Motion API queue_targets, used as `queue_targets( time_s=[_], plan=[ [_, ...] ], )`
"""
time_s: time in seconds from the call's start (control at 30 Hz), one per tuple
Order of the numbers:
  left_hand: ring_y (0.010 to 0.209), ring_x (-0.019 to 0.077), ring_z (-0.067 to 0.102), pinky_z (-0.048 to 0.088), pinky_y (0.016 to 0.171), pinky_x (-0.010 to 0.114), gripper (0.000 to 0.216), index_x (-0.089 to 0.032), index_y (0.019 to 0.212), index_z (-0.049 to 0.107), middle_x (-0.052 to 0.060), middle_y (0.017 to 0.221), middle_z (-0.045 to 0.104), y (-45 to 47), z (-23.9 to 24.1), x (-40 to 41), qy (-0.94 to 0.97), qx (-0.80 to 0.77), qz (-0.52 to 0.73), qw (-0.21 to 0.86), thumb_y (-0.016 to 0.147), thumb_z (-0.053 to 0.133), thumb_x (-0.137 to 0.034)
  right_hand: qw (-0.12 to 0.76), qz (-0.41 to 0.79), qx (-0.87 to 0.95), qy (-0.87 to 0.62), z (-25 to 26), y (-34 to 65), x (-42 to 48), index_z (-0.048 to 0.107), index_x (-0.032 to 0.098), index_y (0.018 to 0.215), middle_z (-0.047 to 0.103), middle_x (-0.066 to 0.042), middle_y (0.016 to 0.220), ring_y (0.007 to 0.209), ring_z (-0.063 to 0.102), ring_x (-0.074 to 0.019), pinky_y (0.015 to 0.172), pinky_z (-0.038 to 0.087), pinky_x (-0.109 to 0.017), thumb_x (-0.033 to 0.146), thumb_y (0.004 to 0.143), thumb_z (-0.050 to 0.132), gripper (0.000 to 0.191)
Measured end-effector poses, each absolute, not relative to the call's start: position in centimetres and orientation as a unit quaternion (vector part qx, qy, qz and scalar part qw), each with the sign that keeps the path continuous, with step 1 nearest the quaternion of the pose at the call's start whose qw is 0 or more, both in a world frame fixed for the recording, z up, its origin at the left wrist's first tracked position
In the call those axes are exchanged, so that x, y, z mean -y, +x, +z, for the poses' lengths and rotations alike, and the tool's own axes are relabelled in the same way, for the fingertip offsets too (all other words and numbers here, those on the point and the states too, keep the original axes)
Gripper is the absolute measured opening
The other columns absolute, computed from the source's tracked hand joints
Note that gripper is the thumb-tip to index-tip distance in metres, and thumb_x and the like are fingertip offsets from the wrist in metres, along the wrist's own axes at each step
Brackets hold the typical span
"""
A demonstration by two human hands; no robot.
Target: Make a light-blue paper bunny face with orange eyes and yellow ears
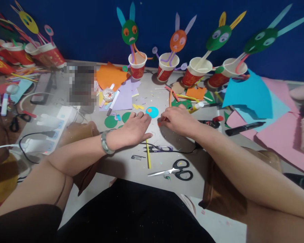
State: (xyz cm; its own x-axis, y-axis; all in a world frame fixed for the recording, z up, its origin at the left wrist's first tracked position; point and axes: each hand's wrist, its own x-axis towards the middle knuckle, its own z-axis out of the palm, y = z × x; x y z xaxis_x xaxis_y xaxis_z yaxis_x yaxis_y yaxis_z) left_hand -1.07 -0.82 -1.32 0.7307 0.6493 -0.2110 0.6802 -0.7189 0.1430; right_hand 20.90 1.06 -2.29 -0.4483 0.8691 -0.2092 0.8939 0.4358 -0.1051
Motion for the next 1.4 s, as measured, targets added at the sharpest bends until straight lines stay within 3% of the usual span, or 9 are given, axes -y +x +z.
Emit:
queue_targets(
  time_s=[0.47,0.7,0.8,0.93,1.07,1.2,1.27,1.4],
  plan=[
    [0.135,0.0368,0.051,0.039,0.108,0.046,0.049,-0.003,0.134,0.061,0.021,0.147,0.058,-1.3,-1.7,0.5,0.925,-0.36,-0.057,0.111,0.103,0.06,-0.041,0.175,-0.088,-0.819,0.54,0.4,17.4,-0.4,0.082,0.015,0.105,0.081,-0.015,0.106,0.103,0.069,-0.0292,0.081,0.026,-0.042,0.017,0.098,0.054,0.029],
    [0.138,0.0373,0.048,0.037,0.11,0.048,0.046,-0.005,0.132,0.064,0.023,0.157,0.049,-1.5,-1.2,0.2,0.922,-0.359,-0.054,0.132,0.102,0.06,-0.039,0.203,-0.082,-0.808,0.547,-0.1,17.3,-0.7,0.081,0.017,0.098,0.081,-0.014,0.102,0.1,0.071,-0.0308,0.08,0.029,-0.04,0.02,0.095,0.056,0.025],
    [0.134,0.0371,0.05,0.039,0.107,0.049,0.04,-0.009,0.126,0.068,0.021,0.147,0.057,-1.5,-0.9,0.0,0.917,-0.365,-0.031,0.159,0.101,0.059,-0.038,0.127,-0.094,-0.815,0.557,-0.7,18.2,-0.5,0.078,0.019,0.095,0.081,-0.011,0.098,0.096,0.071,-0.0288,0.083,0.033,-0.04,0.023,0.093,0.056,0.023],
    [0.127,0.0332,0.055,0.041,0.104,0.049,0.028,-0.016,0.116,0.072,0.014,0.126,0.069,-1.3,-0.9,-0.6,0.878,-0.417,0.061,0.225,0.099,0.057,-0.033,-0.085,-0.089,-0.822,0.556,-1.1,19.5,0.4,0.071,0.022,0.085,0.076,-0.005,0.081,0.08,0.069,-0.0225,0.084,0.038,-0.039,0.03,0.094,0.056,0.019],
    [0.1,0.0216,0.065,0.048,0.094,0.04,0.028,-0.018,0.098,0.073,0.008,0.103,0.075,-1.0,-1.1,-1.5,0.774,-0.435,0.152,0.435,0.101,0.051,-0.034,-0.259,-0.021,-0.814,0.519,-0.6,19.6,1.8,0.067,0.025,0.082,0.075,-0.005,0.079,0.075,0.067,-0.0208,0.085,0.041,-0.041,0.038,0.099,0.052,0.026],
    [0.086,0.0151,0.065,0.054,0.087,0.034,0.036,-0.018,0.082,0.07,0.008,0.095,0.078,-0.8,-1.5,-2.0,0.658,-0.385,0.206,0.614,0.101,0.048,-0.039,-0.209,0.015,-0.815,0.54,0.3,19.3,2.8,0.066,0.028,0.08,0.08,-0.008,0.09,0.086,0.071,-0.0237,0.092,0.038,-0.047,0.038,0.1,0.051,0.027],
    [0.083,0.0142,0.065,0.055,0.085,0.033,0.033,-0.02,0.076,0.068,0.007,0.093,0.078,-0.7,-1.7,-2.0,0.634,-0.372,0.211,0.644,0.099,0.05,-0.036,-0.166,0.012,-0.82,0.548,0.6,19.3,3.1,0.067,0.029,0.081,0.081,-0.007,0.095,0.088,0.071,-0.0245,0.094,0.036,-0.05,0.039,0.099,0.052,0.026],
    [0.079,0.0143,0.063,0.054,0.078,0.033,0.027,-0.021,0.067,0.063,0.005,0.085,0.075,-0.6,-1.6,-2.0,0.617,-0.368,0.217,0.661,0.092,0.054,-0.027,-0.161,0.01,-0.827,0.538,0.5,19.5,3.1,0.066,0.028,0.081,0.08,-0.007,0.093,0.084,0.069,-0.0234,0.093,0.034,-0.051,0.038,0.097,0.052,0.024]
  ],
)
